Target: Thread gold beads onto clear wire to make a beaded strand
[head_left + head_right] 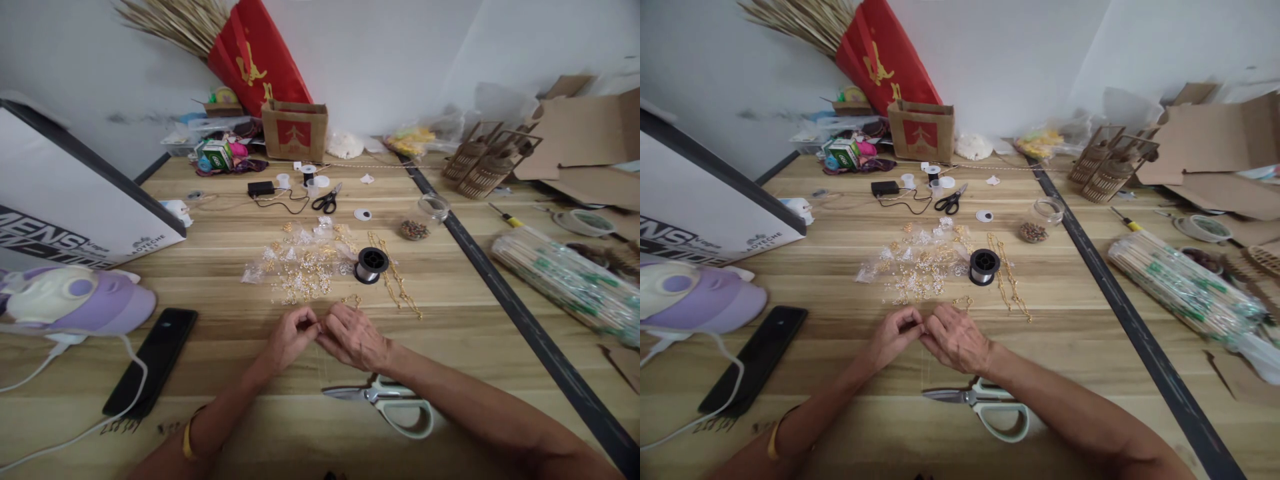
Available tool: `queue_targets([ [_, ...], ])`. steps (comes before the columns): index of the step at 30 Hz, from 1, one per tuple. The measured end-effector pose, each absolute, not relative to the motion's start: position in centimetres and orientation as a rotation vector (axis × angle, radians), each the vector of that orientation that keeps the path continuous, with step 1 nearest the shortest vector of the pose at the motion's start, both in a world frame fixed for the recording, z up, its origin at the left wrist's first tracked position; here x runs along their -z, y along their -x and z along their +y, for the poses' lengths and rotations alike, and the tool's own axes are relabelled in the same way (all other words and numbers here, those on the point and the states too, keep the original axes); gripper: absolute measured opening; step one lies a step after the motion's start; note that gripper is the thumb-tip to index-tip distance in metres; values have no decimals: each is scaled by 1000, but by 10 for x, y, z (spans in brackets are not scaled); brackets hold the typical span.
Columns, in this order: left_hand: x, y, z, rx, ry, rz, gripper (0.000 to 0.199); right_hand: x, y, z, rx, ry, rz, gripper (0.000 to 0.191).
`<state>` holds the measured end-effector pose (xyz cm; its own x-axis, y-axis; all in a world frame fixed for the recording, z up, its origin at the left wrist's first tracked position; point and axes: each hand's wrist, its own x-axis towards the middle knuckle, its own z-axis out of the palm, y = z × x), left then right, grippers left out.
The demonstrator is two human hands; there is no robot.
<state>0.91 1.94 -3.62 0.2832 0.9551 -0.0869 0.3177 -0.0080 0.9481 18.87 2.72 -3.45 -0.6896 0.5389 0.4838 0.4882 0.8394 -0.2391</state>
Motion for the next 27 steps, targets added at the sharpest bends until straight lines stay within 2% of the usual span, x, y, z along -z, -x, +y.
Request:
queue_targets([
  [10, 35, -9, 20, -814, -1486, 1204, 12, 34, -188, 26, -194, 743, -2458, 13],
  [17, 36, -9, 20, -845, -1448, 1169, 5, 32, -189, 29, -497, 782, -2372, 12],
  [22, 31, -11, 19, -825, -1408, 1135, 14, 30, -189, 30, -698, 839, -2276, 12],
  [27, 29, -14, 17, -838, -1410, 1176, 17, 30, -189, 30, -744, 848, -2233, 12],
])
